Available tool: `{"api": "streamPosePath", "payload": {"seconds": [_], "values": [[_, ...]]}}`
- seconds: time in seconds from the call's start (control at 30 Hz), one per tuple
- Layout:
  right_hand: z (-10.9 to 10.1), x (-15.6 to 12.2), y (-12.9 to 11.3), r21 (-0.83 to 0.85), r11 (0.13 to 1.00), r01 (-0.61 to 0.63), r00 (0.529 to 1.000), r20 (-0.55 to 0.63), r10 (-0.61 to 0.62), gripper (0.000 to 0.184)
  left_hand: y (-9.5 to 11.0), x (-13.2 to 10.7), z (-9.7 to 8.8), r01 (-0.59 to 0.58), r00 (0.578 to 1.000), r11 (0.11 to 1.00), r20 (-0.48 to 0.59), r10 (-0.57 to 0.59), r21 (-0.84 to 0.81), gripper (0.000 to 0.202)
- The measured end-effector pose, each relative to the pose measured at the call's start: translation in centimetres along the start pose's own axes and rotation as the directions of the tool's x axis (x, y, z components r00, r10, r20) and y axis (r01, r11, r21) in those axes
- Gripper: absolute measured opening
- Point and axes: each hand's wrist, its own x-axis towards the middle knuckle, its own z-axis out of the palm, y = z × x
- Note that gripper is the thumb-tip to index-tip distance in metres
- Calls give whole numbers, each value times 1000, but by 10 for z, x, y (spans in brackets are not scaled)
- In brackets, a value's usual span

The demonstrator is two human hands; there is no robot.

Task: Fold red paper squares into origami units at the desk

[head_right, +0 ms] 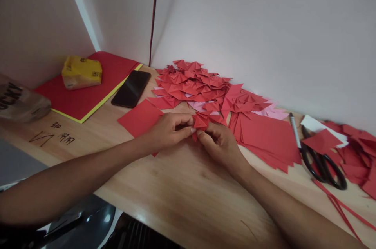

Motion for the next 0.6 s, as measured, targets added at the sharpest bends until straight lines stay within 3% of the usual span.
{"api": "streamPosePath", "payload": {"seconds": [0.37,0.6], "values": [[0,-2,2,85,993,-78,997,-1,78,27,-4,1,-1,67,997,987,32,-63,-143,24],[0,0,0,100,991,-84,996,3,84,26,-1,0,0,69,992,979,120,-47,-190,17]]}}
